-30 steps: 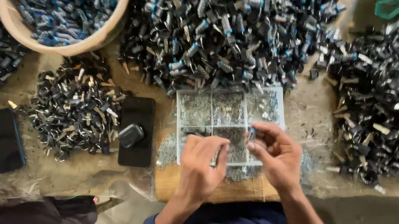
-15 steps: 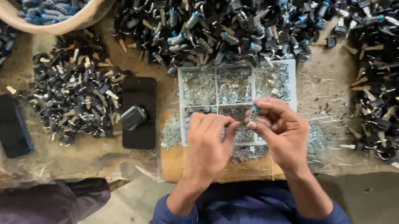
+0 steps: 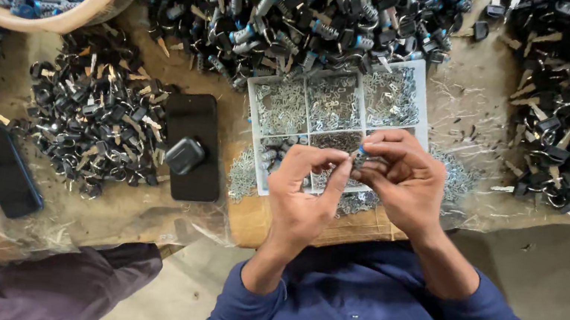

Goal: The person repeatedly picks small metal pins from a compartmentalized tray and inserts them into a cylindrical key core held in the other hand. The person occasionally picks up a new key core from a large pile on the table and continues inserting pins into it.

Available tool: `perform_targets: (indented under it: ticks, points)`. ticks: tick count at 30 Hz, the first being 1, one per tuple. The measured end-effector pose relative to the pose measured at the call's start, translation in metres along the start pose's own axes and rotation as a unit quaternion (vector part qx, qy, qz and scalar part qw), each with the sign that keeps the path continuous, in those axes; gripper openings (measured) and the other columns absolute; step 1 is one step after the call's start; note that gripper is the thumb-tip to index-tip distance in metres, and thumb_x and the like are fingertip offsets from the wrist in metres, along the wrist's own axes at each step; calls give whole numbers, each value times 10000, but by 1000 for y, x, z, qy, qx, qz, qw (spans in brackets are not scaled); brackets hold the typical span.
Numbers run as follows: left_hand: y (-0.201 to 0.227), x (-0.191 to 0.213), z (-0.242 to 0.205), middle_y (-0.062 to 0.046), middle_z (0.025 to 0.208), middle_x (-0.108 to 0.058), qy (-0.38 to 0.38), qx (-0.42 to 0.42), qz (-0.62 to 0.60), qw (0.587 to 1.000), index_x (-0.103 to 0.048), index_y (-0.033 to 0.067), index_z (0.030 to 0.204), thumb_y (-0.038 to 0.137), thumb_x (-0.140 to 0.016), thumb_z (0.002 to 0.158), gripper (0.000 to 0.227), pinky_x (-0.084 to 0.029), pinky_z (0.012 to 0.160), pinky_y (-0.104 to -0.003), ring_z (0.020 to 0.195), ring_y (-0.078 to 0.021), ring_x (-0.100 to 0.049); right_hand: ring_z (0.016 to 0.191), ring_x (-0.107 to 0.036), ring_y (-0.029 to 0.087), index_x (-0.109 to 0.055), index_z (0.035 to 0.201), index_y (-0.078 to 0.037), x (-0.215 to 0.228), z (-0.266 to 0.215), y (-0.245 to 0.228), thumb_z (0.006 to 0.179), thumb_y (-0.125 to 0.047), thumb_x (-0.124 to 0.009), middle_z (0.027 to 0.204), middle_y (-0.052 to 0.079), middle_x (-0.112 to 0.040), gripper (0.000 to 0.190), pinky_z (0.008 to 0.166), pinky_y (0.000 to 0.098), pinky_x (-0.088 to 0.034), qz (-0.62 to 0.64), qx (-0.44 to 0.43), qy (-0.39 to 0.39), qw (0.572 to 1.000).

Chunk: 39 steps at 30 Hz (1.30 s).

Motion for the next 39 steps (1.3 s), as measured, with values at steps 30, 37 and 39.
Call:
perform_targets:
  ticks: [30, 37, 39]
  points:
    - [18, 8, 3, -100, 1098, -711, 19, -191, 179, 965, -679, 62, 1065, 3, -758, 870, 218, -499, 841, -351, 945, -257, -645, 1072, -708, 212, -675, 1175, 40, 13, 1, 14, 831, 203, -730, 1256, 151, -635, 384, 902, 309, -647, 172, -43, -40, 983]
    - [45, -5, 6, -135, 1074, -714, -302, -208, 220, 904, -695, 29, 1128, 111, -740, 901, 246, -505, 914, -430, 1018, -341, -645, 1119, -635, 203, -657, 1216, 50, 81, -73, 12, 812, 191, -756, 1313, 197, -616, 439, 925, 280, -578, 214, -9, 9, 977]
    - [50, -48, 25, -166, 979, -703, -430, -287, 243, 821, -692, 23, 1048, 170, -699, 858, 240, -502, 861, -472, 975, -369, -648, 1064, -655, 224, -663, 1200, 40, 98, -99, 13, 814, 193, -752, 1287, 202, -609, 425, 883, 303, -605, 247, 5, 26, 969]
Point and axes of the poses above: each hand's wrist, its own z-axis towards the middle knuckle, its own x-axis out of the back of the hand, y = z × x, the point moved 2 cm from there along z, towards the middle knuckle
